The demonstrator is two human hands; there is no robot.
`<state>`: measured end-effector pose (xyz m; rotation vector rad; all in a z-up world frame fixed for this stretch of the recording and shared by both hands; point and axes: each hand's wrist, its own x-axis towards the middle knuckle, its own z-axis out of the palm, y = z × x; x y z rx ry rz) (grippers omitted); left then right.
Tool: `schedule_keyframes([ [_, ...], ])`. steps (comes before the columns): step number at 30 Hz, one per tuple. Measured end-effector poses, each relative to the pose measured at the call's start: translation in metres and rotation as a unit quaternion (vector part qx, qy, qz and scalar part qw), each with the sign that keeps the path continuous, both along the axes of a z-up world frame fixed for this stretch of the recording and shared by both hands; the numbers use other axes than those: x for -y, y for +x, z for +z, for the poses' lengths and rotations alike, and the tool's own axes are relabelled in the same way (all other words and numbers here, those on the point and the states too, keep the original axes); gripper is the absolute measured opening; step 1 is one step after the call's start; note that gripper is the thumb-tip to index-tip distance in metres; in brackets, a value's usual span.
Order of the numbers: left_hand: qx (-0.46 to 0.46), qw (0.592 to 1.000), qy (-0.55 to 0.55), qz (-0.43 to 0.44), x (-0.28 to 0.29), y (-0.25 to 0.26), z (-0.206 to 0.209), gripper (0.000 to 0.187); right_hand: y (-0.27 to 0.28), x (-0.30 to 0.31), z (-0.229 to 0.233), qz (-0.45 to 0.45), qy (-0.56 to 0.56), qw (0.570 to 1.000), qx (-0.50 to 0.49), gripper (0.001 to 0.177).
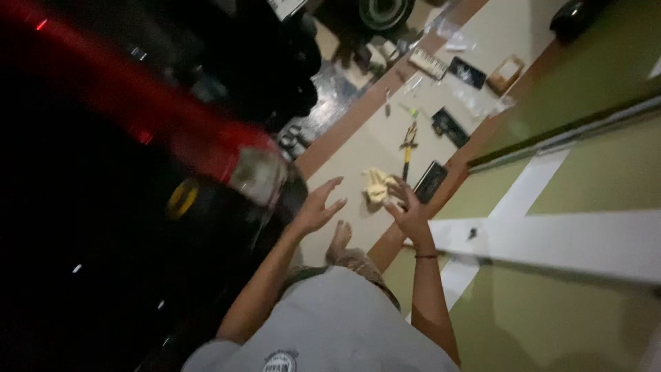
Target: Assembling and preparing a license plate holder for a motorcycle.
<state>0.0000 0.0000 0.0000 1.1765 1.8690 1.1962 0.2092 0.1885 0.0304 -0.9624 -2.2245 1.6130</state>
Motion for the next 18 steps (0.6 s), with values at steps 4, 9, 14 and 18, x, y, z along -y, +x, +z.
schedule_keyframes([
  [4,-0.036,0.999,-0.029,-0.001,-0.085,-0.017,0.004,0.062,-0.018,-0.089,-0.003,0.060,0.009,0.998,0.025,0.076],
  [9,-0.058,0.995,-0.078,-0.033,-0.178,-0.046,0.002,0.065,-0.048,-0.173,0.007,0.040,0.042,0.996,0.072,0.074],
  [14,-0.020,0.993,-0.092,-0.075,-0.257,-0.095,0.009,0.063,-0.085,-0.234,0.000,0.054,0.011,0.997,0.047,0.077],
  [18,-0.008,0.993,-0.057,-0.105,-0.330,-0.145,-0.020,0.063,-0.124,-0.291,-0.003,0.016,0.028,0.998,0.061,0.077],
])
